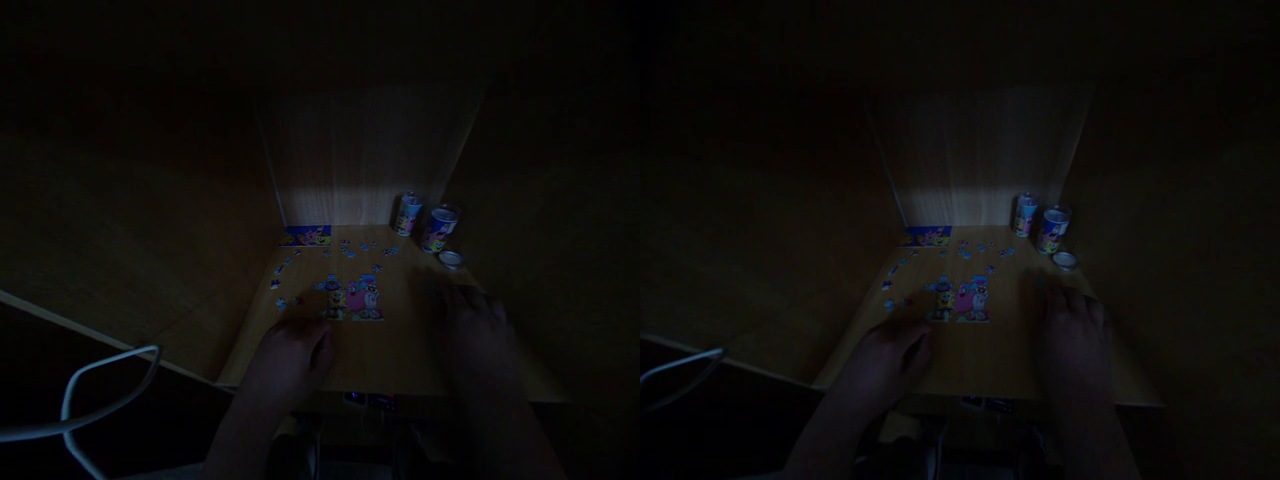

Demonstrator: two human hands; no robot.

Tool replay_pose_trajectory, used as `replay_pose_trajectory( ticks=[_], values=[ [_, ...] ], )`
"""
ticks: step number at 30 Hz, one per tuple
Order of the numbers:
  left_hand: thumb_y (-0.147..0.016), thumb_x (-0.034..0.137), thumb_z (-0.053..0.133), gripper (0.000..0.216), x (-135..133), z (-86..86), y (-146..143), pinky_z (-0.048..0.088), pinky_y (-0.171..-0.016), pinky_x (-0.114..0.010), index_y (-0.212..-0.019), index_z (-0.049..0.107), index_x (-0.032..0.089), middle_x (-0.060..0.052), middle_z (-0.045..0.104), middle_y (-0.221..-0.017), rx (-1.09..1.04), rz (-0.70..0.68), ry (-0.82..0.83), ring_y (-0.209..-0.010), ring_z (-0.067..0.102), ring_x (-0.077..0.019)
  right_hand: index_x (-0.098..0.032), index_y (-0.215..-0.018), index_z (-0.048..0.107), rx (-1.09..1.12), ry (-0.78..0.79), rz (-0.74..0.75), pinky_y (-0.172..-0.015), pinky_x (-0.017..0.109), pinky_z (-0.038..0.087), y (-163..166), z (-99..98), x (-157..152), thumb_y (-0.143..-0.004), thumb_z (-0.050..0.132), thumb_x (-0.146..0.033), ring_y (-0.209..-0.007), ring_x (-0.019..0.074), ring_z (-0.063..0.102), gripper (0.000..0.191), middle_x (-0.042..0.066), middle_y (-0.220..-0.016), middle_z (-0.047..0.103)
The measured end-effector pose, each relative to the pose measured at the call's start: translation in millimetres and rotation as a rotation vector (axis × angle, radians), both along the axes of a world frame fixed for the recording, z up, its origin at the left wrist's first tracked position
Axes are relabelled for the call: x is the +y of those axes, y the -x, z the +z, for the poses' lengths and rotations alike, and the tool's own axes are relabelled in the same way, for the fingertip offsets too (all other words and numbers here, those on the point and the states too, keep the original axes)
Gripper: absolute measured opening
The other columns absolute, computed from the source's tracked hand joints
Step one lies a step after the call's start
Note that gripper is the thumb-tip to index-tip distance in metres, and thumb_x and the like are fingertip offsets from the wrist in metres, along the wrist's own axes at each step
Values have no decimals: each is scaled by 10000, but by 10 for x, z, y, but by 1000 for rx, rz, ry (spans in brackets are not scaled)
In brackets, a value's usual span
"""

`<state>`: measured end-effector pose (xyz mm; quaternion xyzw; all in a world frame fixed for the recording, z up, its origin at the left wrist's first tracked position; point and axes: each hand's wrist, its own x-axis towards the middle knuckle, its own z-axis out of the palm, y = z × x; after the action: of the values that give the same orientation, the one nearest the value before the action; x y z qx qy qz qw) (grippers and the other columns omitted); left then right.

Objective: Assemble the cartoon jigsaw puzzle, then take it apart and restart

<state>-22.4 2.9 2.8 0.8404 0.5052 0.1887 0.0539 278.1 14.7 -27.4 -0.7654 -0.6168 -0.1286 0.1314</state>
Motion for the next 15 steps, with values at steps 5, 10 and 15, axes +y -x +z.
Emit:
replay_pose_trajectory(
  ticks=[5, 10, 15],
  values=[
    [-944, 128, 597, 157, 3, -17, -1, 470, -651, -320, -855, 659, 242, -5, 755, -777, 18, 7, 11, -701, 720, -211, -143, -1404, 681, 5, -10, 48, -1002, 527, 550, 94, 33, 16, -1018, 403, -116, -1262, 394, 623, 476, 204, -1394, 705],
    [-934, 144, 592, 142, 4, -45, 16, 505, -673, -345, -898, 682, 248, -16, 769, -807, 30, 0, -1, -722, 734, -228, -120, -1413, 654, 13, -10, 108, -1039, 505, 534, 149, 70, 28, -1014, 386, -111, -1273, 379, 625, 481, 213, -1451, 678],
    [-976, 183, 579, 160, 6, -58, 20, 560, -721, -368, -948, 721, 250, -29, 799, -860, 24, 6, -6, -775, 770, -246, -125, -1410, 644, 55, -7, 126, -1070, 511, 524, 129, 22, 49, -1007, 389, -113, -1280, 378, 627, 477, 209, -1449, 682]
  ],
)
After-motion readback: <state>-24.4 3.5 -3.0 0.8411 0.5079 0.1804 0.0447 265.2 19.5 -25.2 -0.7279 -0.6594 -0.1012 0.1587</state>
